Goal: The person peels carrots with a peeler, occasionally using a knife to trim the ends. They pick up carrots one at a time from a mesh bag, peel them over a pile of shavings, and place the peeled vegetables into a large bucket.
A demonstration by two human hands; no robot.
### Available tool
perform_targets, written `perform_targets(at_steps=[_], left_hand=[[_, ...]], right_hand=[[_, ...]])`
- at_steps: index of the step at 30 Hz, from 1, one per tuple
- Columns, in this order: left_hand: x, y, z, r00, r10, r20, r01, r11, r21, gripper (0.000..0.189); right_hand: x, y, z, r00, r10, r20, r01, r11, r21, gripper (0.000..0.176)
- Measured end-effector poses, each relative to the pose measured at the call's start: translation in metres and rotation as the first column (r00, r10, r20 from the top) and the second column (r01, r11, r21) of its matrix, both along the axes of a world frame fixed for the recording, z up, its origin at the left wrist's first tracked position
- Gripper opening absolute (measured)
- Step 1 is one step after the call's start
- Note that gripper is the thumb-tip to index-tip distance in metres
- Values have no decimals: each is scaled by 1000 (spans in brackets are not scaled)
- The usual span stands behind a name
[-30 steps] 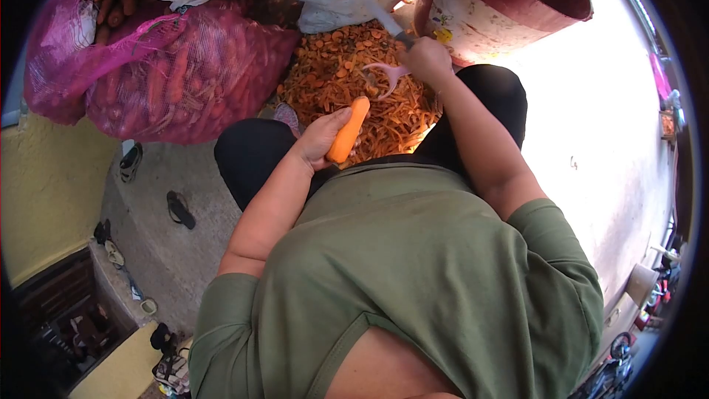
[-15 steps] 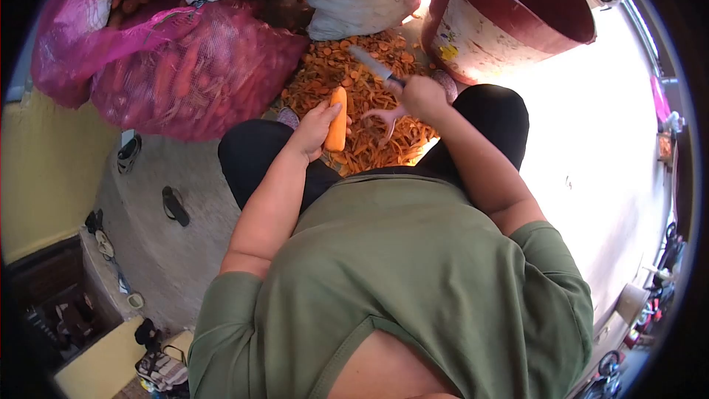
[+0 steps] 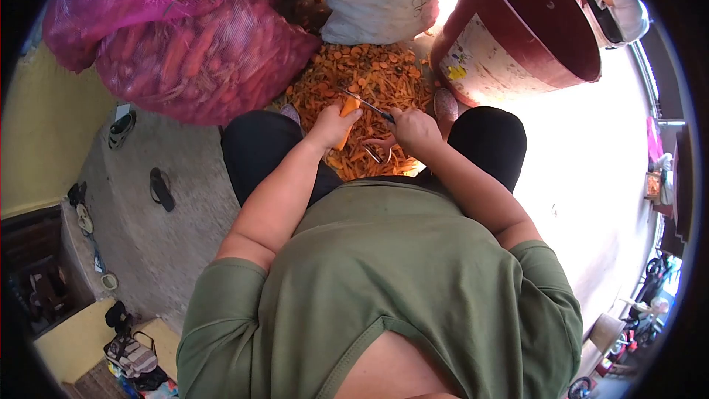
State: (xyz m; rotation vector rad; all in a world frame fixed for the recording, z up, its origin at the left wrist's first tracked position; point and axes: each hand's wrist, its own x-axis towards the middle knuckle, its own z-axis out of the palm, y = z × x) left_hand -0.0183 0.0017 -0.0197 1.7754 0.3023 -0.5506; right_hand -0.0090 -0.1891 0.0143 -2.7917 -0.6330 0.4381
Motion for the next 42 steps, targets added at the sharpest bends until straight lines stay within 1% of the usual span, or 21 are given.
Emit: perform_targets(at_steps=[3,5,6,9,12,15,16,18,20,21,22,23,24,26,27,28,29,32,35,38,42], left_hand=[[3,3,-9,997,-75,19,72,990,121,35],[1,-1,-6,985,-145,92,109,941,321,37],[0,-4,-1,975,-187,123,120,900,418,38],[-4,-10,11,957,-243,156,137,858,496,39],[0,-5,9,922,-336,193,208,848,487,37],[5,-1,3,961,-266,78,258,961,100,30],[6,0,5,973,-228,23,229,972,-56,29],[6,2,10,980,-172,-101,126,927,-352,28],[4,-3,6,992,-124,14,123,956,-265,28],[3,-6,5,992,-105,74,119,968,-220,29],[0,-12,12,948,-148,280,170,984,-53,29],[-3,-20,21,859,-218,463,182,976,121,30],[-4,-25,28,728,-313,610,159,943,293,31],[0,-24,31,704,-344,622,106,916,388,33],[-1,-18,30,699,-339,630,69,908,412,34],[-2,-13,28,695,-332,638,33,901,433,34],[-1,-9,26,737,-328,591,33,890,454,37],[1,-7,29,739,-343,580,6,864,503,37],[2,-3,22,761,-357,541,-11,827,562,36],[3,-2,18,752,-344,562,-34,832,554,33],[2,-1,14,745,-395,538,-39,779,625,33]], right_hand=[[0,3,2,999,38,-3,-38,997,-73,28],[-3,6,3,996,82,24,-79,990,-116,28],[-2,7,0,997,73,-12,-74,991,-110,28],[9,7,-9,992,58,-109,-66,995,-69,28],[18,3,-12,979,87,-184,-82,996,38,28],[24,-5,-23,976,83,-200,-54,988,143,27],[24,-5,-22,981,70,-179,-43,988,151,27],[23,-4,-16,989,42,-142,-21,989,145,26],[23,0,-5,994,12,-108,0,993,118,24],[24,0,-11,996,-5,-85,10,998,63,23],[25,-1,-24,998,-22,-62,22,1000,9,22],[25,-2,-39,998,-39,-39,37,998,-45,21],[22,-8,-56,998,-15,-66,12,999,-49,20],[20,-24,-86,992,40,-116,-47,997,-60,19],[22,-21,-82,997,-9,-75,6,999,-39,19],[24,-14,-69,998,-58,-36,57,998,-20,19],[27,-9,-56,994,-106,6,106,994,4,19],[24,-4,-12,982,-191,-9,191,979,71,24],[15,-8,-10,989,-54,141,39,993,108,28],[13,-5,-9,987,-2,164,-10,997,77,39],[11,-2,2,995,37,94,-38,999,8,55]])
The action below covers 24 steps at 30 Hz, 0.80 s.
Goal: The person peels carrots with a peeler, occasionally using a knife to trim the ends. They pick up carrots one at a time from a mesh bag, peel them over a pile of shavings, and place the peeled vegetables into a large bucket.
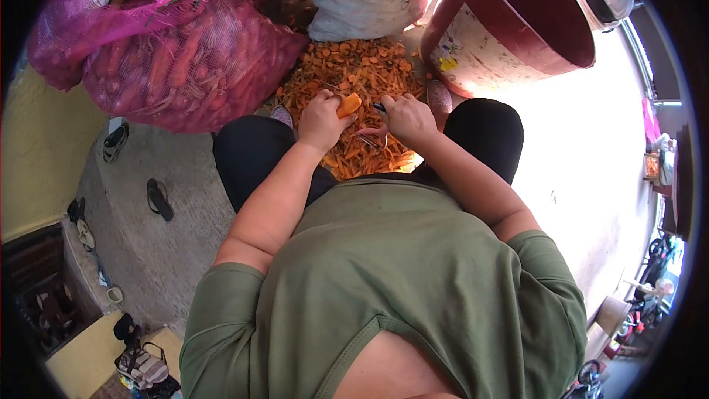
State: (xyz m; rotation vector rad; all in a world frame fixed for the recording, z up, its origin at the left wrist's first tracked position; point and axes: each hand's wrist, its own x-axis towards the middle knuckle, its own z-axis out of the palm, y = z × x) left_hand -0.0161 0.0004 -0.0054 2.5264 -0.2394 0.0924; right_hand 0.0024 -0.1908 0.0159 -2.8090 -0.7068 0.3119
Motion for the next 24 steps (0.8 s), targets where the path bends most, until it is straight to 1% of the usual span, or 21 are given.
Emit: perform_targets(at_steps=[2,5,8,11,14,15,17,18,19,20,21,24], left_hand=[[0,-1,-1,1000,1,13,-1,999,35,32],[1,0,-2,1000,2,-3,-2,999,42,32],[-1,-1,4,998,-5,-68,12,994,110,31],[-5,-12,11,987,-102,122,104,994,-14,32],[-3,-18,15,975,-97,201,120,987,-103,31],[-3,-15,13,991,-47,126,66,987,-146,31],[2,-3,1,999,44,-31,-49,974,-223,30],[4,-1,-3,977,61,-205,-143,898,-417,30],[8,0,-8,927,38,-374,-262,778,-571,30],[9,1,-13,852,-22,-523,-397,625,-672,30],[8,-1,-13,839,-63,-540,-433,522,-735,34],[8,-2,-4,674,-180,-716,-671,256,-696,39]], right_hand=[[1,0,-2,1000,-4,-16,4,1000,-17,62],[-2,1,0,1000,-6,-9,6,1000,-28,62],[-3,5,3,998,2,-60,-8,996,-94,56],[8,1,-18,986,-19,-165,-7,987,-159,43],[14,-17,-59,968,-55,-246,27,993,-115,33],[15,-14,-58,948,-155,-278,135,987,-89,33],[19,-12,-55,937,-250,-245,247,968,-44,35],[21,-12,-51,926,-298,-232,301,953,-21,36],[24,-15,-50,908,-338,-246,346,938,-13,36],[29,-20,-49,888,-378,-261,390,921,-5,37],[34,-26,-50,866,-417,-276,434,901,3,37],[50,-46,-65,800,-547,-245,589,794,151,38]])
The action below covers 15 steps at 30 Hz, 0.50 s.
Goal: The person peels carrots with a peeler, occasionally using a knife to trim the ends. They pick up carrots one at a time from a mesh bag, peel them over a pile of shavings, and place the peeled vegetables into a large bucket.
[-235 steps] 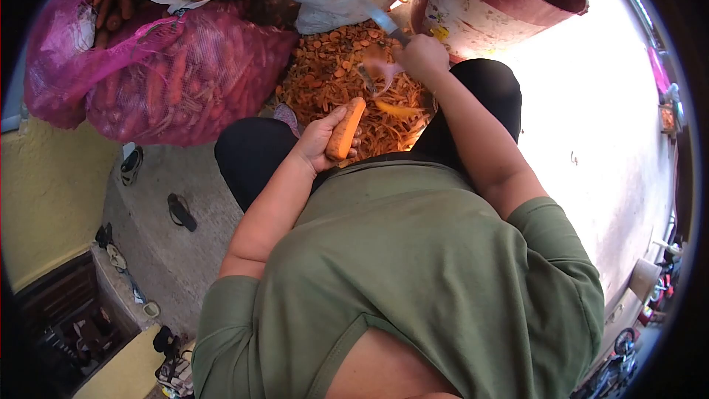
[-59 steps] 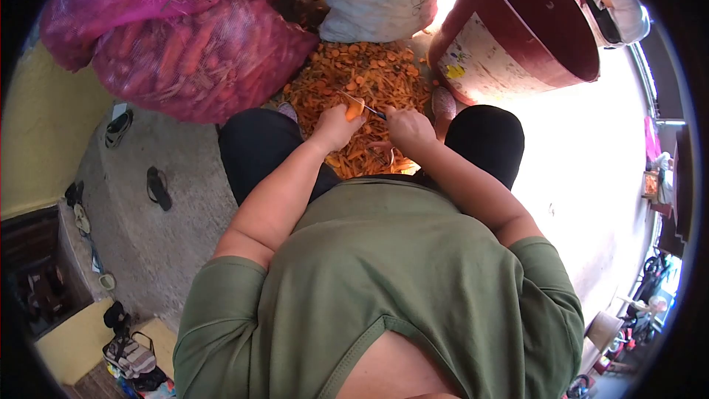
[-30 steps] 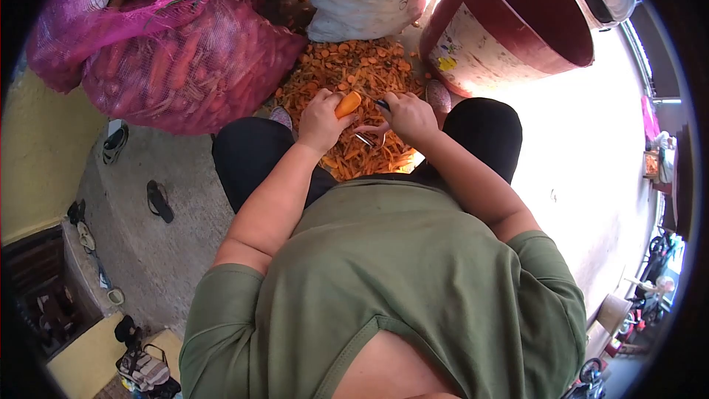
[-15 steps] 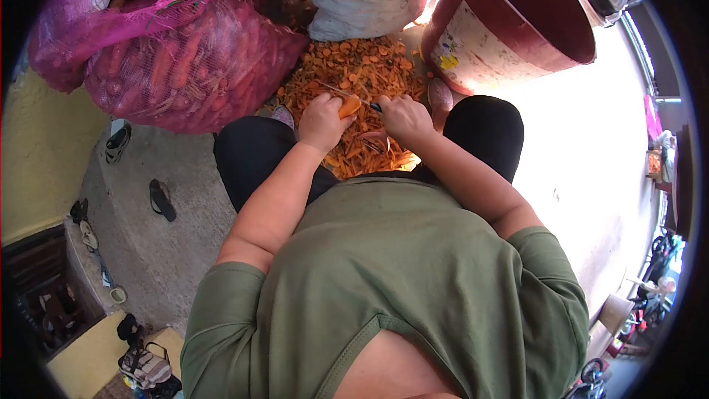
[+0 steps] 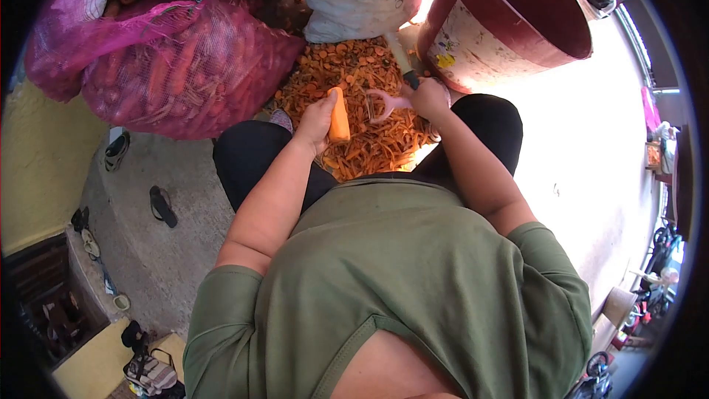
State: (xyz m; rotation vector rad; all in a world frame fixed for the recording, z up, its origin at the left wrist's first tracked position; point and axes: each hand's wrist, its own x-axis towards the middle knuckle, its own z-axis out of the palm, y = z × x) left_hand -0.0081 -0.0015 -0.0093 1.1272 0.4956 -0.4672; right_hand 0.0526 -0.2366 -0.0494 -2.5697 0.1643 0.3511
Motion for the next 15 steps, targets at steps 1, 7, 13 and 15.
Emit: perform_targets(at_steps=[1,7,13,15], left_hand=[[0,2,-1,999,-22,-28,21,999,-26,40],[3,-2,-6,999,21,-29,-24,992,-121,32],[8,-2,-14,943,330,44,-324,941,-97,19],[7,2,-9,958,280,54,-274,956,-102,18]], right_hand=[[-1,4,33,995,-74,-63,79,992,95,35],[-9,23,37,993,-66,-95,109,812,573,46],[-36,45,31,674,425,-604,317,573,756,40],[-38,54,50,754,328,-568,375,496,784,40]])
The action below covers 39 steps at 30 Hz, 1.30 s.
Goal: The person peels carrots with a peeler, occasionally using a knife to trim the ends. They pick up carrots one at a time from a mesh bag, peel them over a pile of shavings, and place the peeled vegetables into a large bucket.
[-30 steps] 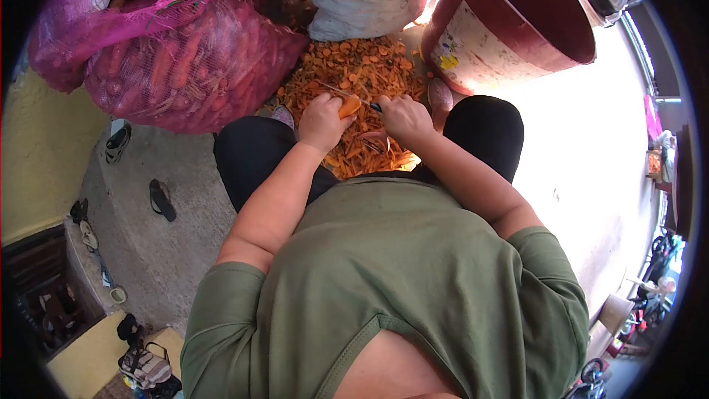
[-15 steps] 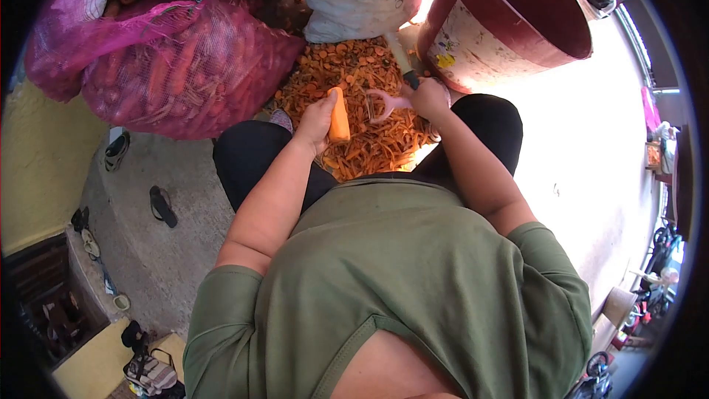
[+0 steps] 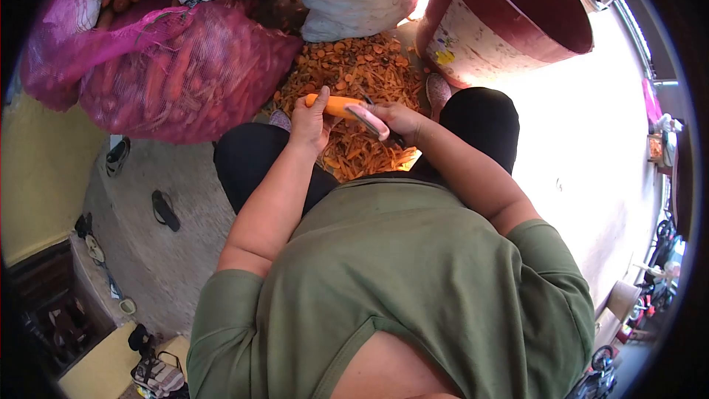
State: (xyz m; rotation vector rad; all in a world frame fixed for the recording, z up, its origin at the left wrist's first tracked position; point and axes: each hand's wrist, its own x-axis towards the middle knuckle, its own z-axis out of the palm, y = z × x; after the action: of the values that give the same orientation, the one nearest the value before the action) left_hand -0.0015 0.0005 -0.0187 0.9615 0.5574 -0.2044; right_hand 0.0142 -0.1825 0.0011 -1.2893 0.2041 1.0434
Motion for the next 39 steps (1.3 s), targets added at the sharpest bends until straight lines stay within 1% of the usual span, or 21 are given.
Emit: perform_targets(at_steps=[1,2,3,4,5,7,8,11,13,14,15,16,19,20,22,25,28,30,33,36,39], left_hand=[[-1,3,1,1000,-27,5,27,1000,-1,18],[-2,9,-3,985,-156,68,150,984,92,18],[-3,15,-12,951,-286,119,261,946,191,19],[-4,16,-8,897,-413,156,357,887,294,21],[-6,15,-5,843,-525,119,474,829,298,23],[-13,5,24,690,-722,45,684,671,286,27],[-12,8,6,607,-795,1,721,551,421,30],[-14,4,4,671,-725,156,671,683,289,24],[-9,10,-7,706,-708,18,683,688,244,24],[-5,14,-13,716,-696,-51,688,691,222,25],[-3,16,-16,721,-682,-120,691,695,199,25],[-9,3,11,772,-633,-64,610,709,353,27],[-6,0,-4,745,-666,30,539,629,561,34],[-5,0,-8,774,-633,-26,524,616,588,34],[-5,-2,3,823,-552,-135,498,586,640,35],[-2,8,-15,842,-538,-26,381,561,735,40],[1,12,-25,850,-526,-25,360,547,756,41],[1,10,-22,855,-516,-52,386,565,729,34],[-1,2,-3,865,-490,-109,427,605,672,29],[0,1,4,861,-485,-156,467,630,620,28],[1,2,1,850,-496,-176,486,611,626,32]], right_hand=[[-2,3,9,997,-80,16,80,997,15,41],[1,2,6,987,-145,67,147,988,-35,38],[12,-5,-4,992,-90,88,85,995,58,36],[18,-9,-10,987,-86,136,84,996,23,38],[21,-11,-15,980,-80,184,84,996,-12,39],[20,-7,-15,933,116,341,-47,978,-204,42],[19,-5,-15,890,221,400,-98,947,-306,44],[13,1,-27,847,200,492,-38,947,-319,48],[18,-5,-6,830,203,519,-2,932,-362,47],[24,-8,-19,838,150,524,44,939,-340,44],[26,-14,3,802,286,525,15,868,-495,50],[27,-16,14,755,392,526,15,791,-611,53],[19,-15,31,582,613,534,89,605,-791,53],[16,-14,35,517,670,533,125,557,-821,52],[12,-13,46,511,664,546,173,543,-822,50],[13,-15,47,492,705,510,156,505,-849,46],[11,-15,38,427,781,455,108,455,-884,42],[3,-12,22,326,813,483,163,455,-876,39],[-3,-10,9,290,805,518,203,477,-855,37],[-7,-7,14,292,786,545,212,502,-838,32],[-9,-2,26,350,825,444,136,424,-895,32]])
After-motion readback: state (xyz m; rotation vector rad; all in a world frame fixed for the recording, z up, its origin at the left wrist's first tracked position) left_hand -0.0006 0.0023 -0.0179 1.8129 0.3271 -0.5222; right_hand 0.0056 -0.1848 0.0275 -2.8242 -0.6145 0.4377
